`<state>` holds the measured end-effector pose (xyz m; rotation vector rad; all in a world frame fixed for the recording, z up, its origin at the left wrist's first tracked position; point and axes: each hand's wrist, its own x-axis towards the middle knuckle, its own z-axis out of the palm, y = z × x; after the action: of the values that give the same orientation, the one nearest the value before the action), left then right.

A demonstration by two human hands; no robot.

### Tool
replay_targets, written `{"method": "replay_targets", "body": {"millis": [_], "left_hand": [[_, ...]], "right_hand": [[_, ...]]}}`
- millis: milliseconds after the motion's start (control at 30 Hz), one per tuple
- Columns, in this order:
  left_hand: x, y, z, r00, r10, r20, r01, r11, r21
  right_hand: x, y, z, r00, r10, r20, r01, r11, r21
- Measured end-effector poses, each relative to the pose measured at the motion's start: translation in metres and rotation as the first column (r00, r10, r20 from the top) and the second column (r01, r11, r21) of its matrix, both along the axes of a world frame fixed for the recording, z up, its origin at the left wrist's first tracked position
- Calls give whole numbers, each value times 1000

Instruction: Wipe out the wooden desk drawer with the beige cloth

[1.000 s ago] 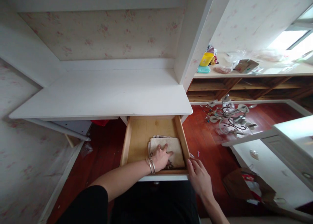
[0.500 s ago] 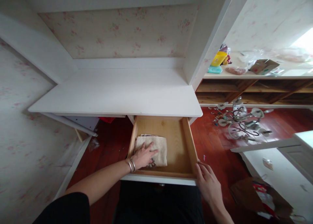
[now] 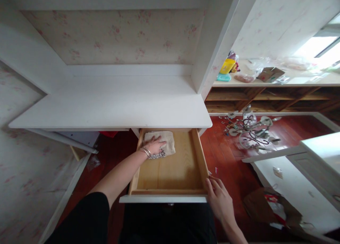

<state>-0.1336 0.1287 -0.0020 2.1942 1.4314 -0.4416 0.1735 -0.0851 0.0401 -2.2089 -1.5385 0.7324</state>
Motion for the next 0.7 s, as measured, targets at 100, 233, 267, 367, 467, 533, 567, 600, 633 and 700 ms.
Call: {"method": "replay_targets", "body": {"millis": [100,233,267,367,467,533,567,600,633,700], "left_hand": [[10,3,-2,1000,-3,-13,2,1000,-11],[37,1,-2,999,-39,15,39,999,-13],[47,0,-1,998,-51,26,52,999,-13],[81,-2,1,995,-76,60,75,997,3],[114,-3,1,992,-87,93,84,996,44],[129,-4,1,990,-96,107,89,994,66],[134,-5,1,989,-100,111,92,993,72],[137,-6,1,988,-102,111,94,993,74],[138,-8,2,988,-105,111,97,992,75],[135,-14,5,988,-114,109,106,992,73]], "right_hand": [[0,1,0,1000,0,5,0,1000,-4],[1,1,0,999,33,16,-34,999,21],[2,1,0,999,41,20,-41,999,26],[2,2,1,998,46,33,-47,999,28],[1,2,3,998,44,43,-45,998,39],[1,3,4,998,43,48,-45,998,48],[0,3,4,998,43,46,-45,998,50],[0,3,4,998,45,43,-47,998,49],[0,3,4,998,49,38,-50,998,46],[1,3,3,998,51,30,-52,998,37]]}}
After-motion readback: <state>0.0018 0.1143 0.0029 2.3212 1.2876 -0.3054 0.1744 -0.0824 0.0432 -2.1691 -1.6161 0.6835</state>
